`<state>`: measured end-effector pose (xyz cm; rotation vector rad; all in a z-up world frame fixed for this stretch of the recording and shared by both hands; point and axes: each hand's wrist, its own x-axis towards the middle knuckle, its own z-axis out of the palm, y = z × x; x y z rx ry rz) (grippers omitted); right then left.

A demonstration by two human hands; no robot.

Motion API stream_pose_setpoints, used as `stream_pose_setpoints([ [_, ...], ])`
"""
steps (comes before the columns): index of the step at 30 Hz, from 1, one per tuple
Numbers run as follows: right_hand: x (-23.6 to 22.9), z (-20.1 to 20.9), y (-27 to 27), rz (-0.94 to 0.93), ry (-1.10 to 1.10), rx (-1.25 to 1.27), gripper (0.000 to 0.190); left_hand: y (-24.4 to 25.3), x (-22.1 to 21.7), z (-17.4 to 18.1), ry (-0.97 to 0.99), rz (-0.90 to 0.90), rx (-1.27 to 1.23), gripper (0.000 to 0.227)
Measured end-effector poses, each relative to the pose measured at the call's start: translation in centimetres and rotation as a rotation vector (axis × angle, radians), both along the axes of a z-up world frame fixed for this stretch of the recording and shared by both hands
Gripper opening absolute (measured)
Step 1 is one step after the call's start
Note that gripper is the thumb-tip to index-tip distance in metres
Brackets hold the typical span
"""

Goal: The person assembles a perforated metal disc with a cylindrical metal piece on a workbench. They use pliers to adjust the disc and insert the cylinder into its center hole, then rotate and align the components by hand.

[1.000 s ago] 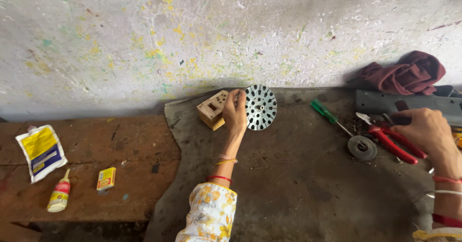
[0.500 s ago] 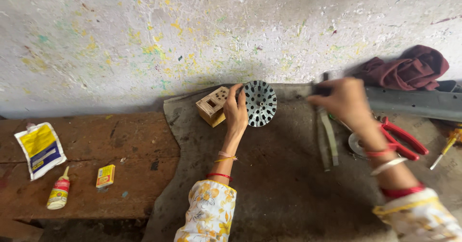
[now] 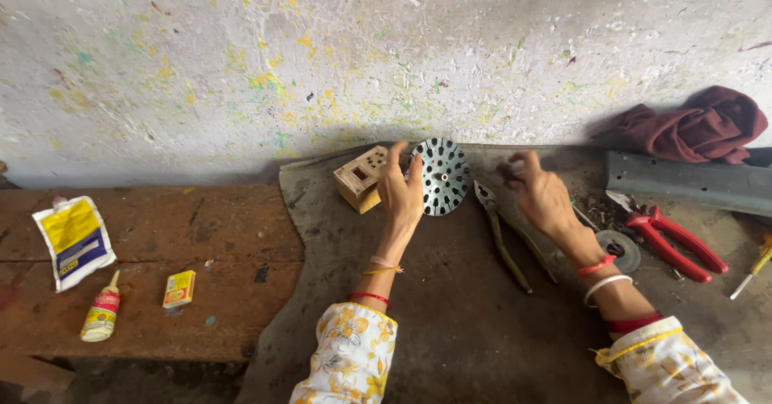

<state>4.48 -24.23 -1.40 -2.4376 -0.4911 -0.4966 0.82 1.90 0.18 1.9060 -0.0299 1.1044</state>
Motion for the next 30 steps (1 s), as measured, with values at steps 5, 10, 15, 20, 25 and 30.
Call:
stream_pose_setpoints([
  [5,-2.3,1.0,0.6,-0.005,-0.224,-0.049,0.018,-2.9,-2.4,2.3,-0.242,0.078,0.406,0.018],
  [10,-2.4,1.6,0.5,-0.125,-0.174,0.068,0.017,-9.2,-7.6,0.6,0.427,-0.349,0.659,0.057],
  [15,-1.8,1.4,0.2,-0.097,-0.165,0.051,0.026,-11.5,-6.1,-1.3,0.524,-0.332,0.752,0.092],
  [20,-1.6,1.7,-0.2,-0.152,-0.064,0.028,0.038,-13.3,-5.0,-2.5,0.571,-0.267,0.749,0.092],
  [25,-0.9,1.6,-1.3,-0.186,-0.103,0.049,0.029,-15.3,-4.6,-1.4,0.758,-0.146,0.776,0.091],
  [30,-0.6,1.2,-2.0,-0.209,-0.119,0.05,0.028,-17.0,-4.4,0.2,0.954,-0.092,0.804,0.097],
])
